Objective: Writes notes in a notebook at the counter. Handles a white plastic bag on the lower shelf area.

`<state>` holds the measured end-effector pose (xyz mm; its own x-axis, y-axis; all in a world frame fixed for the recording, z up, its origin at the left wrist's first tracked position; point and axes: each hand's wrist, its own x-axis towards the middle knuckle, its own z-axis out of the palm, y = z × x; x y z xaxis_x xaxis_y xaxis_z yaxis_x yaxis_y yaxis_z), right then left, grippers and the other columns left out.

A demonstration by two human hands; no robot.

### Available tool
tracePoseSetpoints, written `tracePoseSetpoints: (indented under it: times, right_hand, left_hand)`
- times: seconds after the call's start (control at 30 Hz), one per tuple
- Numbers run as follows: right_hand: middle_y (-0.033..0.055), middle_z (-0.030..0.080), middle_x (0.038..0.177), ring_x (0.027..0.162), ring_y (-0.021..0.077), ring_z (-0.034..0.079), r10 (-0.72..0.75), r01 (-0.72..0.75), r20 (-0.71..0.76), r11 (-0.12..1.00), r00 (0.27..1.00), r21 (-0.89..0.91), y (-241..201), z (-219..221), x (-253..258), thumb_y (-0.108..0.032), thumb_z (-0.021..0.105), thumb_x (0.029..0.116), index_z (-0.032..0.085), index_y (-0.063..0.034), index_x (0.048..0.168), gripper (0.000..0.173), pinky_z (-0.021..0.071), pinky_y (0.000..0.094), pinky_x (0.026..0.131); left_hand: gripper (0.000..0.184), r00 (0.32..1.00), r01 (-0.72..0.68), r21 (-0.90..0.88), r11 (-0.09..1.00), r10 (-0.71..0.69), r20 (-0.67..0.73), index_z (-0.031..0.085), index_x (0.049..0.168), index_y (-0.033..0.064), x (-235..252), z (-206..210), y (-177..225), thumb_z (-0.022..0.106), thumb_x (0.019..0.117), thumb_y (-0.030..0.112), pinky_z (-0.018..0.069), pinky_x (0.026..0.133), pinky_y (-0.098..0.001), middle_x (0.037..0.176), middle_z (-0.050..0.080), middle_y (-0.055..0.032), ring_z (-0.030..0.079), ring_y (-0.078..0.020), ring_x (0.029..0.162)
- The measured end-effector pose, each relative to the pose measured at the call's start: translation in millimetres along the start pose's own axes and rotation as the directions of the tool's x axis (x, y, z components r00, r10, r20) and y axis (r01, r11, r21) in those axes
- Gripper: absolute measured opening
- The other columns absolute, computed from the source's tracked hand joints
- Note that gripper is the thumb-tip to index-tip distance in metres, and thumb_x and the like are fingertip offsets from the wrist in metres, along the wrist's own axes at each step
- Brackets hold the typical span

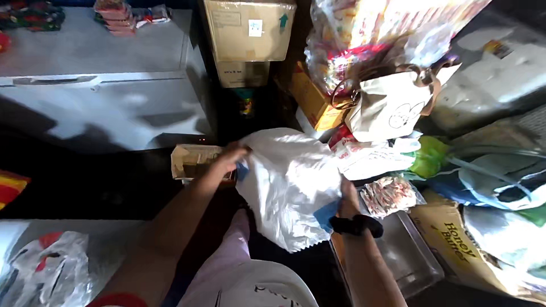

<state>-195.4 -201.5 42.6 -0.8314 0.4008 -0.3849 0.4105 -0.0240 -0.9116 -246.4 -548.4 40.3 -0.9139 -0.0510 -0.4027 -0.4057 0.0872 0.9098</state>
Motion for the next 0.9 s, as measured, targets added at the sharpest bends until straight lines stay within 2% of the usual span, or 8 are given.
tracePoseSetpoints:
  times: [0.07,0.2,0.3,0.4,0.57,0.63,0.77,0.9]
  right_hand:
    - [0.004,0.07,0.093,0.081,0.0047,0.067,0.034,-0.008,-0.094,0.963,0.995,0.268,-12,6,14,-0.018,0.041,0.1096,0.063,0.0004,0.114,0.029,0.0567,0.0236,0.071]
    - [0.0241,0.038,0.155,0.135,0.0111,0.048,-0.241,0.242,-0.036,0.93,0.97,0.276,-30,10,42,-0.015,0.019,0.112,0.024,0.0143,0.152,0.05,0.0393,0.024,0.111]
    - [0.0012,0.067,0.114,0.099,0.0009,0.065,-0.356,0.368,0.105,0.921,0.929,-0.127,-28,-3,74,-0.017,0.053,0.0954,0.054,0.0015,0.127,0.037,0.0555,0.0209,0.088]
    - [0.0275,0.068,0.115,0.107,0.0414,0.066,-0.293,0.137,-0.108,0.703,0.95,-0.698,-58,21,83,-0.031,0.083,0.0853,0.07,-0.002,0.122,0.049,0.0501,0.0604,0.094]
    - [0.0223,0.068,0.11,0.108,0.0285,0.067,-0.932,0.821,0.165,0.189,0.323,-0.539,-101,118,30,-0.021,0.06,0.1014,0.067,0.0039,0.105,0.026,0.0567,0.0406,0.094]
    - [0.0175,0.073,0.104,0.102,0.0242,0.072,-0.836,0.934,0.45,0.186,0.314,-0.306,-97,170,24,-0.02,0.048,0.1066,0.068,0.0008,0.099,0.03,0.0605,0.0361,0.089]
    - [0.0193,0.049,0.154,0.137,0.039,0.052,-0.029,0.537,0.566,0.358,0.824,-0.764,-66,192,106,-0.02,0.047,0.1075,0.042,-0.0104,0.156,0.05,0.0412,0.0595,0.113]
    - [0.035,0.061,0.129,0.123,0.0543,0.057,0.501,0.37,0.388,0.14,0.774,-0.918,-39,160,130,-0.04,0.045,0.1086,0.047,0.002,0.148,0.058,0.0366,0.0746,0.104]
  left_hand:
    - [0.028,0.995,0.058,-0.267,0.962,-0.079,-0.066,0.061,0.12,0.0075,24,-30,19,0.049,0.1063,0.028,0.0555,0.072,-0.035,0.096,0.065,-0.0051,0.063,-0.0129,0.082]
    - [0.038,0.969,0.034,0.006,0.999,-0.035,0.244,0.058,0.128,0.004,56,-59,76,0.034,0.1114,0.028,0.0504,0.091,-0.027,0.111,0.063,-0.0054,0.061,-0.0071,0.098]
    - [0.039,0.844,-0.172,0.27,0.947,0.0,0.536,0.057,0.13,-0.0013,112,-97,78,0.036,0.1104,0.027,0.0504,0.091,-0.0216,0.111,0.066,-0.0029,0.061,0.0002,0.098]
    - [0.017,0.779,-0.214,0.132,0.968,0.088,0.62,0.058,0.097,0.0012,133,-115,82,0.064,0.0818,0.004,0.052,0.065,-0.0158,0.074,0.064,0.0061,0.06,0.0028,0.067]
    - [0.02,0.843,0.021,-0.018,1.0,-0.008,0.537,0.059,0.118,0.0052,158,-64,100,0.058,0.0977,0.002,0.057,0.068,-0.0206,0.086,0.068,0.0023,0.065,-0.0025,0.074]
    - [0.014,0.867,0.111,-0.024,0.993,-0.085,0.491,0.057,0.116,0.0072,169,-37,107,0.053,0.1032,0.009,0.0555,0.063,-0.0198,0.083,0.064,0.0026,0.063,-0.0024,0.069]
    - [0.025,0.892,-0.035,-0.101,0.994,0.076,0.445,0.063,0.12,0.0035,206,-33,73,0.046,0.1073,0.017,0.0561,0.078,-0.0281,0.099,0.068,-0.0055,0.065,-0.0085,0.085]
    - [0.024,0.962,-0.029,-0.19,0.981,0.079,0.261,0.063,0.12,0.0063,235,-59,72,0.047,0.1077,0.02,0.0539,0.076,-0.0212,0.098,0.067,0.0,0.063,-0.0032,0.084]
